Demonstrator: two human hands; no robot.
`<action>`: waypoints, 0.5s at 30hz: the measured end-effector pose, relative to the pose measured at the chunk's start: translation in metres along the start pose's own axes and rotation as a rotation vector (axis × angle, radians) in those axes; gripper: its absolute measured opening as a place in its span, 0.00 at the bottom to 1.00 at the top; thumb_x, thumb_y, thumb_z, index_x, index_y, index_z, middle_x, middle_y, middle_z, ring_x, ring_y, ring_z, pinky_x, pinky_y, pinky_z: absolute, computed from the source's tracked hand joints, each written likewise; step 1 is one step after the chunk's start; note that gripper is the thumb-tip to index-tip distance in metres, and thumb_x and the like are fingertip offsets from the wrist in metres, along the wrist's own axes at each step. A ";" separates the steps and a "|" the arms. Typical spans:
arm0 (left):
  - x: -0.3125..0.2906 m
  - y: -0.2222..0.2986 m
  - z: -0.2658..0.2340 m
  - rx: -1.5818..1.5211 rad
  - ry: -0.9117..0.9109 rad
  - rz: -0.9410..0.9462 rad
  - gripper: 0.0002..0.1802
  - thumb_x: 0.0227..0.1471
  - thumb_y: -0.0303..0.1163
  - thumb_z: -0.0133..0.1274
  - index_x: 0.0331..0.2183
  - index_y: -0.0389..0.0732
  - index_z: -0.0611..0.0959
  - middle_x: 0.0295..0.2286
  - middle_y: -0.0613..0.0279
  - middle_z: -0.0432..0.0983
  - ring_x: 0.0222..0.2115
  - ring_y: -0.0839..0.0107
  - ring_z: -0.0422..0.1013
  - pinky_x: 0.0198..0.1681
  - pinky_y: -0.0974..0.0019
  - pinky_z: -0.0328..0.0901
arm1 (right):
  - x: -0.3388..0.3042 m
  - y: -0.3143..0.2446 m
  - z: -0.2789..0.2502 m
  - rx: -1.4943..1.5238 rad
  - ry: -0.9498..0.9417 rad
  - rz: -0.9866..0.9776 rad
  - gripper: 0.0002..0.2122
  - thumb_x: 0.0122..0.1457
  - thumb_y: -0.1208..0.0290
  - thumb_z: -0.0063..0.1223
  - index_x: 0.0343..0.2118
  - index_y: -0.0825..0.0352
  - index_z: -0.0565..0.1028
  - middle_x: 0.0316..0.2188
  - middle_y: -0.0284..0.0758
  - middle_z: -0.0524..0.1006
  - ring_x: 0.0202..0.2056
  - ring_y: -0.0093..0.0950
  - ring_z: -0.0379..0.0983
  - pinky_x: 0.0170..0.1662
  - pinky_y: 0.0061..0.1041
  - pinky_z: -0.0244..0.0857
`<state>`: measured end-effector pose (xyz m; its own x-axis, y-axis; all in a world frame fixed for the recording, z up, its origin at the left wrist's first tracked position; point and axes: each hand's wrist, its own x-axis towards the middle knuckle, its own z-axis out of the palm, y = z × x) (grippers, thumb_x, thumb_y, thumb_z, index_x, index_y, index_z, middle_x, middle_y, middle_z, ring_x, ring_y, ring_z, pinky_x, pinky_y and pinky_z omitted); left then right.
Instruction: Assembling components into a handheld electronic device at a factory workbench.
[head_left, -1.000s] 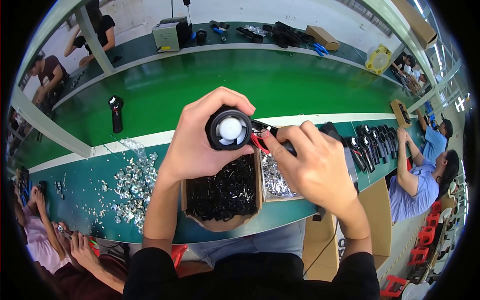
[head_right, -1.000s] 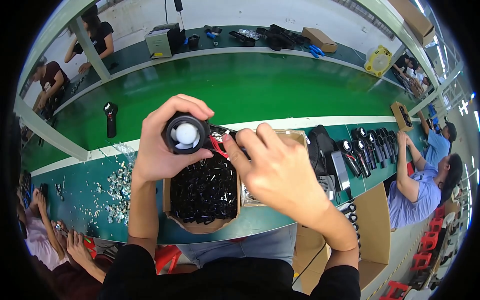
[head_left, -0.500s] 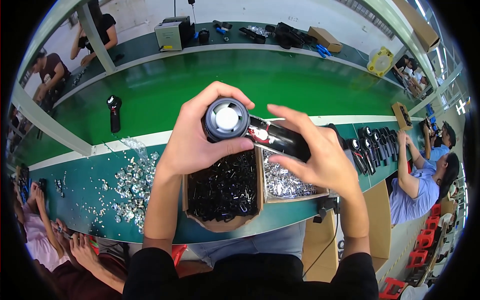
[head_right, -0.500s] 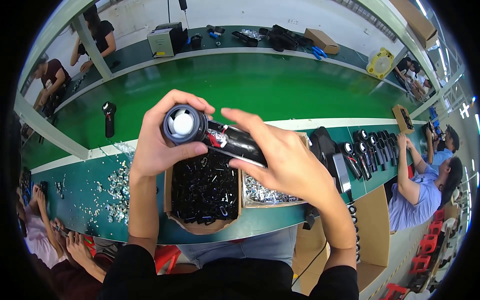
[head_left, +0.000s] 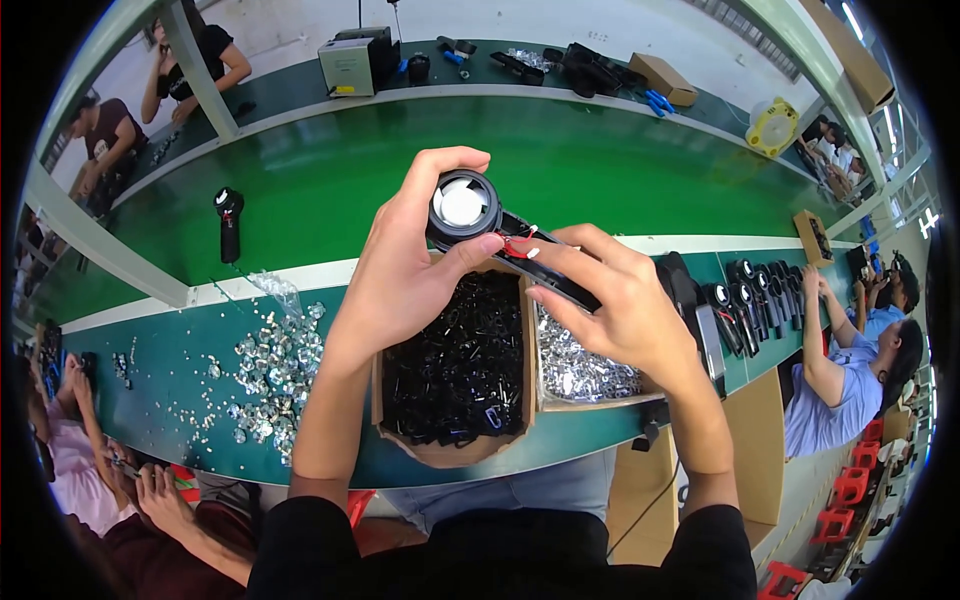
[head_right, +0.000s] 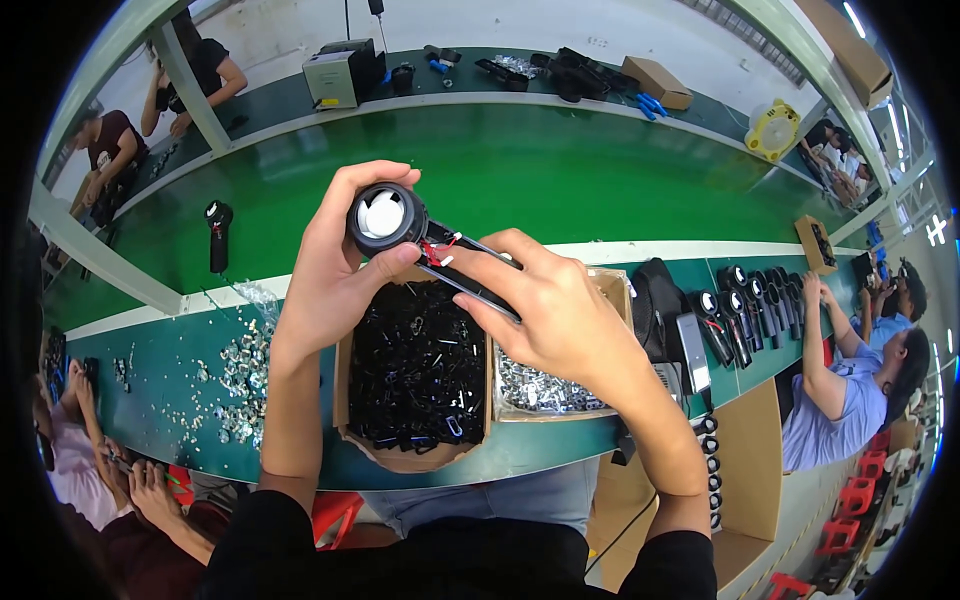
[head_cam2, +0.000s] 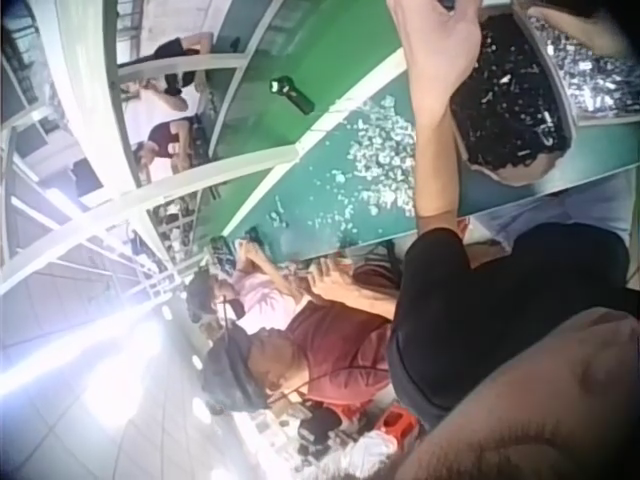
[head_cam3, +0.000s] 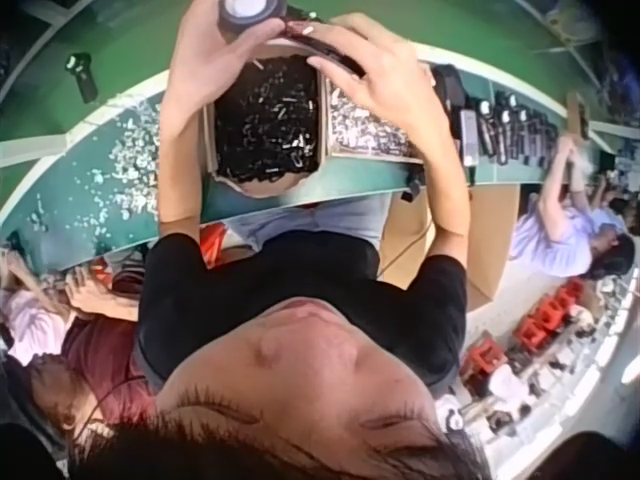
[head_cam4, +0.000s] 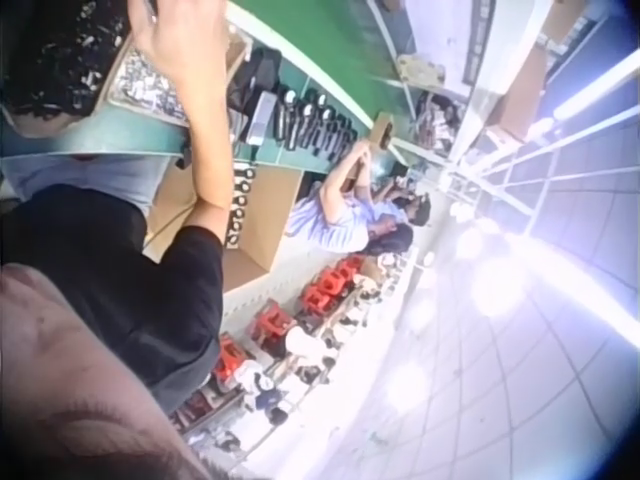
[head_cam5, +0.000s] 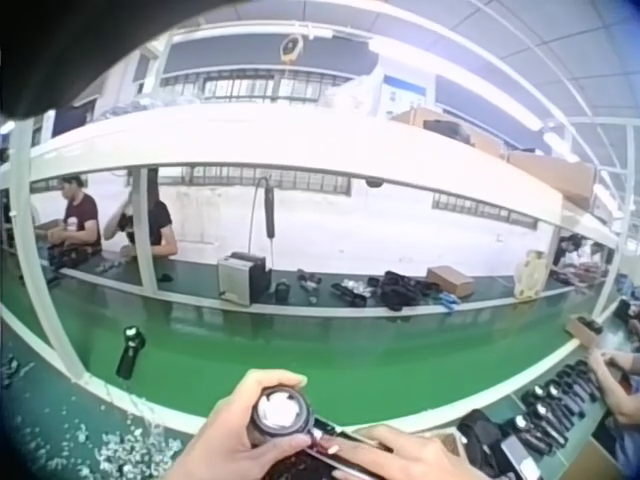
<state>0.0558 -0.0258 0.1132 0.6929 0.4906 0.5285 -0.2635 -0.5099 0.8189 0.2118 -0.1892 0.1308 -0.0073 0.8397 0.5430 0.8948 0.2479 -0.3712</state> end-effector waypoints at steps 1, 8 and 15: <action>0.000 -0.001 0.000 -0.007 0.004 0.008 0.31 0.48 0.17 0.63 0.53 0.39 0.72 0.42 0.58 0.76 0.44 0.69 0.74 0.49 0.67 0.68 | 0.000 0.000 0.001 -0.019 -0.023 0.003 0.16 0.54 0.73 0.65 0.46 0.64 0.79 0.42 0.42 0.77 0.36 0.45 0.79 0.37 0.37 0.76; 0.001 -0.004 0.001 -0.006 -0.004 0.005 0.32 0.47 0.15 0.63 0.53 0.39 0.71 0.45 0.57 0.76 0.47 0.68 0.74 0.51 0.66 0.68 | -0.001 -0.008 -0.002 -0.124 -0.111 0.050 0.17 0.56 0.72 0.63 0.50 0.61 0.79 0.44 0.41 0.76 0.36 0.44 0.79 0.35 0.37 0.76; -0.001 -0.008 0.006 0.183 0.167 0.036 0.39 0.45 0.22 0.69 0.57 0.38 0.69 0.52 0.49 0.74 0.53 0.56 0.72 0.55 0.60 0.66 | 0.003 0.023 0.013 0.044 0.006 0.019 0.19 0.55 0.71 0.65 0.51 0.65 0.78 0.40 0.44 0.79 0.38 0.44 0.80 0.43 0.36 0.73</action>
<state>0.0612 -0.0260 0.1052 0.5603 0.5720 0.5991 -0.1501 -0.6412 0.7526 0.2265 -0.1753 0.1142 0.0117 0.8416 0.5399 0.8745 0.2532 -0.4138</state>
